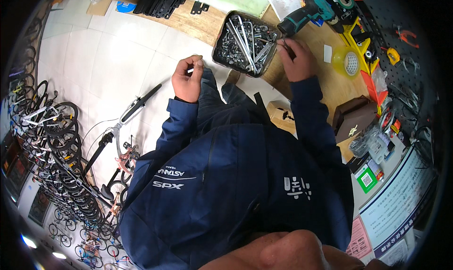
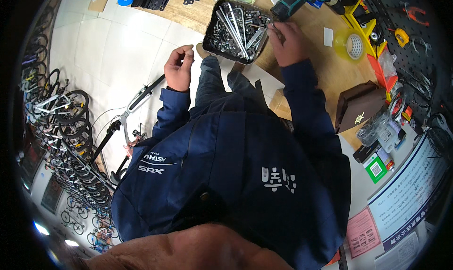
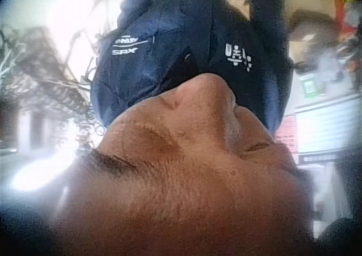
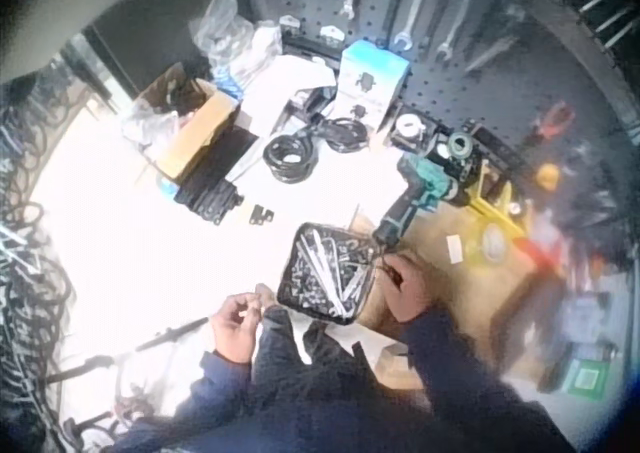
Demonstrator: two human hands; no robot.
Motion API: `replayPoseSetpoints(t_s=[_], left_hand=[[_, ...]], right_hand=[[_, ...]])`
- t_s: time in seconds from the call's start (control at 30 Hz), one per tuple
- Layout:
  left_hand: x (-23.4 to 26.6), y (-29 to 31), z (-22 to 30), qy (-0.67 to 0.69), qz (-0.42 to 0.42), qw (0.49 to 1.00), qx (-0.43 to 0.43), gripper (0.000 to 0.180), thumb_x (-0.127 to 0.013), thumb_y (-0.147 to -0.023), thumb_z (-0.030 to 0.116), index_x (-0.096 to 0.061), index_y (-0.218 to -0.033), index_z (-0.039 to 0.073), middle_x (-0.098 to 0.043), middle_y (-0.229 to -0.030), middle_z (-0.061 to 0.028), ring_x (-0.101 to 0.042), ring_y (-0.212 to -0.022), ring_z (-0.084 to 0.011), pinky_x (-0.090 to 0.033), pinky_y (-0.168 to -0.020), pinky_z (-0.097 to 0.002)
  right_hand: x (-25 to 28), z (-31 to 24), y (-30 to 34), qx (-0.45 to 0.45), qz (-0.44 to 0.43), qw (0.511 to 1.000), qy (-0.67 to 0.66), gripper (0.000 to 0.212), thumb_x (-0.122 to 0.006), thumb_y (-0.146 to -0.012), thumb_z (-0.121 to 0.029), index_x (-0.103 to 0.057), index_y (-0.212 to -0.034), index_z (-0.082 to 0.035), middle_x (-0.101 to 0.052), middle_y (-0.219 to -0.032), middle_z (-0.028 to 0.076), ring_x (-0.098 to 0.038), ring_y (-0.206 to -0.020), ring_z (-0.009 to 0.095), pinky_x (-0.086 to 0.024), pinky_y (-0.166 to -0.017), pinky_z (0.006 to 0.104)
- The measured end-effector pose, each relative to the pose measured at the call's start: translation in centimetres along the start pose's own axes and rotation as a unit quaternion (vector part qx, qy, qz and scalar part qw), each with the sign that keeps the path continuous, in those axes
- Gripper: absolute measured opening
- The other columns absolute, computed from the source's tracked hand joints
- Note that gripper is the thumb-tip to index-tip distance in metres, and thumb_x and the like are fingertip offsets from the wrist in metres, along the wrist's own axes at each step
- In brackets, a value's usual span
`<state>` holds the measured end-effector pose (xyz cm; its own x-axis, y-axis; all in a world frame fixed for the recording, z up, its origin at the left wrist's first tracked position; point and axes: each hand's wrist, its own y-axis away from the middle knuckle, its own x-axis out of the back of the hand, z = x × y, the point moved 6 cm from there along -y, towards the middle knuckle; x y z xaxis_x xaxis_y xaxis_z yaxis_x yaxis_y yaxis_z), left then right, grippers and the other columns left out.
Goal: The person unplugs a charger, then walks to a pink bicycle and adjusts the handlebar position. They retrieve an Allen key from a tray and use it to loosen and tighten the handlebar stem bolts, repositioning the handlebar. The person tests the handlebar grip and leaves the bicycle in place.
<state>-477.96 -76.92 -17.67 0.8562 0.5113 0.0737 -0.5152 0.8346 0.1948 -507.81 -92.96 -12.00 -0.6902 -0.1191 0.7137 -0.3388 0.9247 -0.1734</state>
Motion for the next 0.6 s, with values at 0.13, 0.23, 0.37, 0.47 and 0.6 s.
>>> replayPoseSetpoints(t_s=[0.13, 0.23, 0.37, 0.47, 0.6], left_hand=[[-0.3, 2.0, -2.4, 0.022, -0.006, 0.997, 0.077, 0.017, -0.073, -0.100, 0.010, -0.072, -0.113, -0.001, -0.072, -0.099, -0.0012, -0.063, -0.088, -0.0076, -0.052, -0.082, -0.0234], [-0.8, 3.1, -2.4, 0.027, -0.017, 0.997, 0.064, 0.017, -0.073, -0.100, 0.010, -0.071, -0.113, -0.001, -0.069, -0.093, 0.0010, -0.059, -0.081, -0.0058, -0.050, -0.077, -0.0224], [-1.2, 4.1, -2.0, 0.047, -0.029, 0.995, 0.078, 0.015, -0.072, -0.100, 0.008, -0.070, -0.112, -0.001, -0.066, -0.089, 0.0026, -0.056, -0.079, -0.0049, -0.049, -0.075, -0.0217], [-1.4, 4.2, -1.4, 0.054, -0.032, 0.995, 0.078, 0.013, -0.071, -0.100, 0.007, -0.070, -0.111, 0.000, -0.066, -0.090, 0.0028, -0.056, -0.079, -0.0046, -0.048, -0.075, -0.0213], [-1.9, 3.6, -0.9, 0.082, -0.019, 0.994, 0.070, 0.015, -0.071, -0.101, 0.006, -0.068, -0.114, 0.000, -0.065, -0.091, 0.0029, -0.057, -0.080, -0.0049, -0.049, -0.077, -0.0214]], right_hand=[[-0.8, -1.3, -3.1, 0.059, -0.043, 0.996, 0.045, 0.020, -0.076, -0.093, -0.017, -0.076, -0.111, -0.009, -0.073, -0.103, 0.012, -0.073, -0.090, 0.029, -0.058, -0.079, 0.0376], [-2.1, -2.2, -4.1, 0.062, -0.098, 0.992, 0.058, 0.022, -0.076, -0.093, -0.017, -0.076, -0.112, -0.007, -0.072, -0.104, 0.013, -0.073, -0.090, 0.030, -0.058, -0.079, 0.0372], [-2.1, -5.2, -4.9, 0.096, -0.071, 0.992, 0.035, 0.020, -0.074, -0.095, -0.018, -0.076, -0.111, -0.008, -0.071, -0.103, 0.013, -0.072, -0.089, 0.031, -0.057, -0.077, 0.0381], [-0.4, -7.7, -5.2, 0.120, -0.021, 0.992, 0.017, 0.018, -0.072, -0.097, -0.023, -0.076, -0.110, -0.011, -0.071, -0.098, 0.012, -0.071, -0.088, 0.031, -0.057, -0.076, 0.0397], [0.5, -9.3, -4.7, 0.111, -0.019, 0.993, -0.039, 0.017, -0.071, -0.099, -0.022, -0.076, -0.110, -0.011, -0.072, -0.093, 0.011, -0.071, -0.080, 0.028, -0.056, -0.070, 0.0367]])
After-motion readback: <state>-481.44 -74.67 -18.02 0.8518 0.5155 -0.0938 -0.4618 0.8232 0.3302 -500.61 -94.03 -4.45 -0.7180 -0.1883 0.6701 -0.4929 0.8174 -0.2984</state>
